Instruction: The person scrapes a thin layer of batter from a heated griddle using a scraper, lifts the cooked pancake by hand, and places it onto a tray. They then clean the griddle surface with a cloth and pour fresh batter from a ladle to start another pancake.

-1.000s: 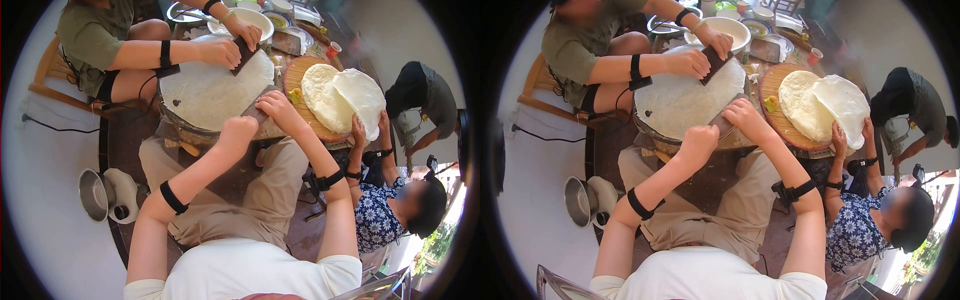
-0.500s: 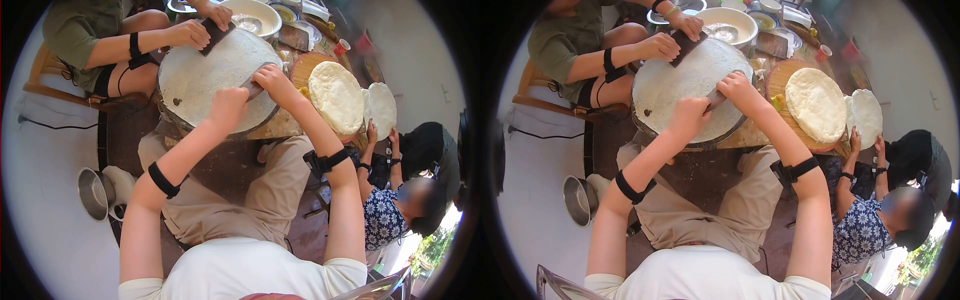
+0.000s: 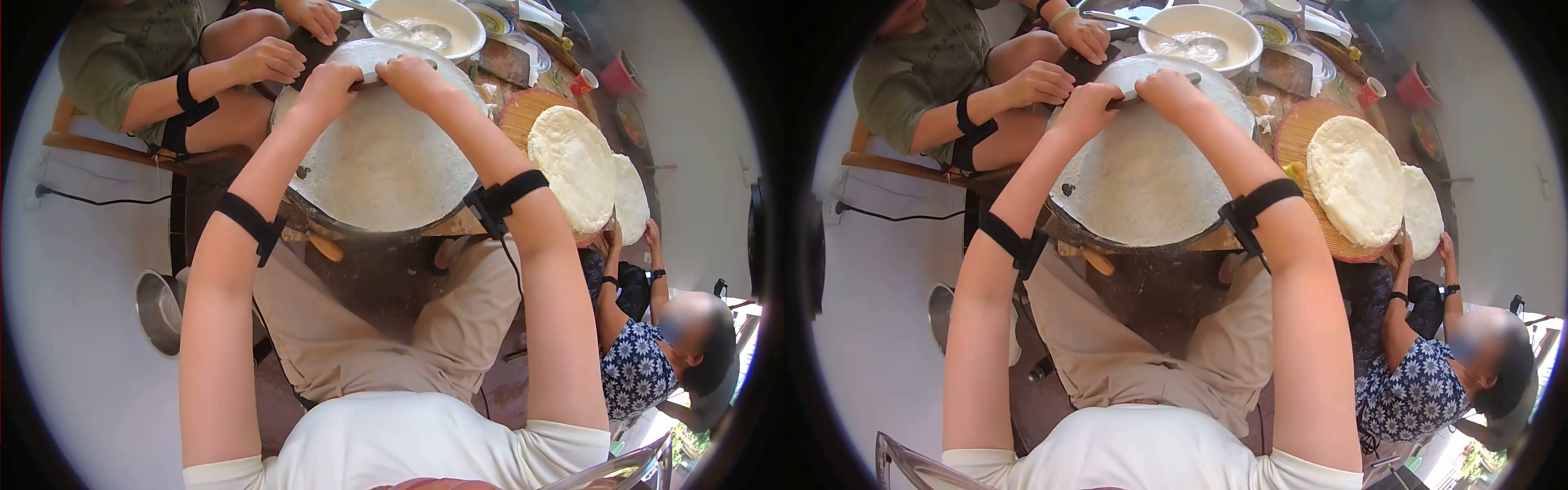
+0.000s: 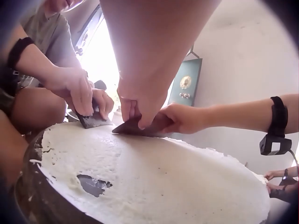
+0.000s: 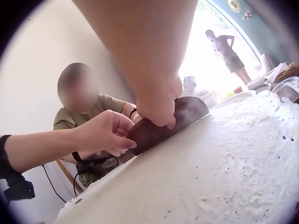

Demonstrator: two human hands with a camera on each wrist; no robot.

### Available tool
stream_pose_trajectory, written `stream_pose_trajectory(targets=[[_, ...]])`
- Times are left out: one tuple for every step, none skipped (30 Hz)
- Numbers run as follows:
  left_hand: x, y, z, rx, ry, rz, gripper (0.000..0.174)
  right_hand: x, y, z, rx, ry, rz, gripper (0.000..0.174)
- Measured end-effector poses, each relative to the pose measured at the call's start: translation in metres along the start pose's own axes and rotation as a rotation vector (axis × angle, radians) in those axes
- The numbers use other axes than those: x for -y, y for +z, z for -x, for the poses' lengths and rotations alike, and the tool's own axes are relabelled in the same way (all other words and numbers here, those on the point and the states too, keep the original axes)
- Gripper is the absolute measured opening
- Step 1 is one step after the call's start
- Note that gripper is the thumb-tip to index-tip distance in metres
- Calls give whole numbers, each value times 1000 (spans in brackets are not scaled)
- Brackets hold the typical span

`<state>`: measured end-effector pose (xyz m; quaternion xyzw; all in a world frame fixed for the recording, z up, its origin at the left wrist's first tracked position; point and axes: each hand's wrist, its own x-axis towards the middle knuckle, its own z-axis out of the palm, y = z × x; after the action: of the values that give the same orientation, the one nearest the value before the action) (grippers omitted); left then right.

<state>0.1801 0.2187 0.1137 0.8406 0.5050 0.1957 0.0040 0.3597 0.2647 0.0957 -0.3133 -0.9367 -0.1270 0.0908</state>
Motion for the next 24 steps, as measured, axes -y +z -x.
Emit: stream_pose_trajectory(targets=[[-5, -2, 6, 32, 35, -27, 20, 5, -6, 5, 31, -23, 19, 12], [-10, -5, 14, 65, 67, -55, 21, 12, -12, 13, 58, -33, 34, 14], [-17, -7, 22, 95, 54, -31, 23, 21, -19, 26, 85, -43, 46, 16], [-27, -10, 33, 126, 40, -9, 25, 32, -26, 39, 110, -53, 57, 18], [-35, -13, 43, 158, 29, 12, 26, 43, -33, 52, 121, -70, 108, 22], [-40, -15, 53, 172, 62, 15, 27, 54, -41, 64, 133, -86, 162, 27], [-45, -14, 64, 185, 93, 19, 28, 66, -44, 75, 127, -65, 160, 31], [-50, -17, 75, 197, 126, 23, 28, 79, -46, 85, 122, -43, 159, 35], [-55, -23, 86, 218, 147, 34, 29, 91, -48, 93, 114, -20, 160, 39], [-61, -29, 99, 233, 170, 43, 29, 104, -50, 101, 107, -35, 193, 41], [-67, -29, 91, 286, 191, 59, 30, 98, -46, 108, 109, -37, 191, 42], [-71, -32, 100, 285, 190, 69, 30, 107, -48, 114, 107, -50, 215, 44], [-74, -32, 109, 281, 191, 79, 31, 116, -49, 120, 109, -38, 198, 45], [-78, -36, 118, 271, 193, 84, 32, 124, -51, 125, 106, -26, 186, 45], [-84, -41, 123, 293, 185, 100, 32, 129, -55, 129, 107, -12, 171, 45], [-87, -44, 126, 296, 196, 98, 32, 132, -60, 132, 102, -37, 184, 43], [-89, -44, 130, 299, 206, 98, 31, 133, -65, 135, 100, -62, 196, 41], [-91, -48, 134, 305, 221, 95, 31, 136, -72, 137, 96, -81, 208, 39], [-96, -50, 138, 298, 222, 96, 30, 137, -80, 140, 102, -83, 165, 39], [-100, -49, 143, 279, 205, 128, 30, 138, -89, 145, 108, -86, 123, 39], [-105, -50, 145, 257, 192, 153, 30, 135, -91, 147, 75, -68, 52, 37], [-108, -51, 144, 234, 179, 180, 31, 132, -94, 149, 40, -52, -20, 35], [-110, -53, 142, 214, 184, 203, 29, 126, -89, 152, -26, -18, -128, 33], [-114, -52, 138, 226, 159, 189, 26, 121, -87, 154, -92, 17, -237, 30]])
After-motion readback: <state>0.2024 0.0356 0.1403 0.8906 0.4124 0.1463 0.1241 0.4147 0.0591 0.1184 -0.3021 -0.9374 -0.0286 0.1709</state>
